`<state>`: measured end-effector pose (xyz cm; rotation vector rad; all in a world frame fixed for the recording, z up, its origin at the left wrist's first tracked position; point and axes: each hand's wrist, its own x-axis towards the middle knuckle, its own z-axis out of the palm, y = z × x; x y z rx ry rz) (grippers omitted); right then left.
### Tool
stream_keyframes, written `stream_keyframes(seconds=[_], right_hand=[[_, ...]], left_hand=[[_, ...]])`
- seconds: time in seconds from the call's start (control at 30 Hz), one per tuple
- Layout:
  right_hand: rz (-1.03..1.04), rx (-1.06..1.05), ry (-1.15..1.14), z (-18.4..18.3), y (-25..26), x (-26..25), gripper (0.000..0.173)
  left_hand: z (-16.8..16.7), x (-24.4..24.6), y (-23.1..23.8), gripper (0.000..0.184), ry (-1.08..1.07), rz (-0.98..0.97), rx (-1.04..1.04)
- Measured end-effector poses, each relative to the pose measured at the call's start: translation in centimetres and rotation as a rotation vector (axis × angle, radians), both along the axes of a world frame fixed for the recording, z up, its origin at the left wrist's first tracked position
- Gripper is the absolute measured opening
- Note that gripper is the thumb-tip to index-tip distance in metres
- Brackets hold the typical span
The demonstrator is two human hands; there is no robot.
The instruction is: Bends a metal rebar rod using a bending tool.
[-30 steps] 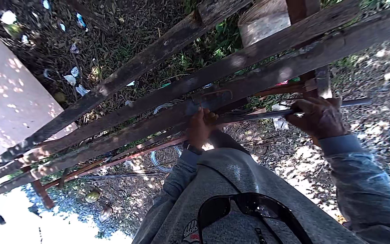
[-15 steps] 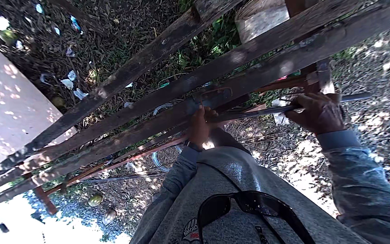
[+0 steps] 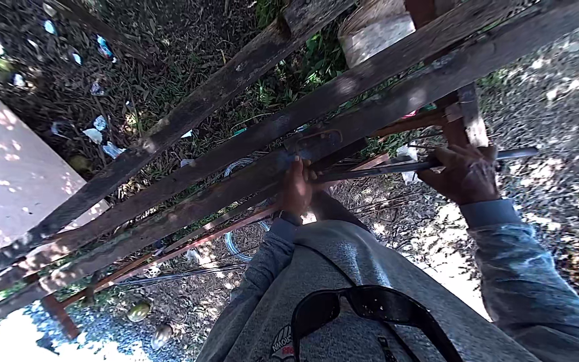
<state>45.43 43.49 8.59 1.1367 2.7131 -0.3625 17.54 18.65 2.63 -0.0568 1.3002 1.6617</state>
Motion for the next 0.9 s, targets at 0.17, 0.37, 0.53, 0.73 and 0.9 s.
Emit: stream_keyframes(seconds=[0.17,0.37,0.53,0.73,0.9], right_hand=[[-0.032,-0.01,-0.009,0.8,-1.3,-0.2,0.037],[-0.077,0.001,-0.004,1.0,-3.1,-0.1,0.036],[-0.079,0.023,0.012,0.5,-3.3,0.4,0.035],[0.021,0.022,0.047,0.9,0.5,-0.6,0.036],[0.054,0.021,0.081,1.4,1.2,-0.7,0.037]], left_hand=[[0.1,-0.3,-0.1,0.037,-0.048,0.016,0.045],[0.4,-0.9,-0.5,0.036,-0.082,-0.024,0.039],[0.3,-1.0,-0.3,0.034,-0.114,-0.003,0.036],[0.1,-0.9,-0.5,0.041,-0.096,-0.037,0.053],[-0.2,-0.6,-0.9,0.042,0.001,-0.071,0.042]])
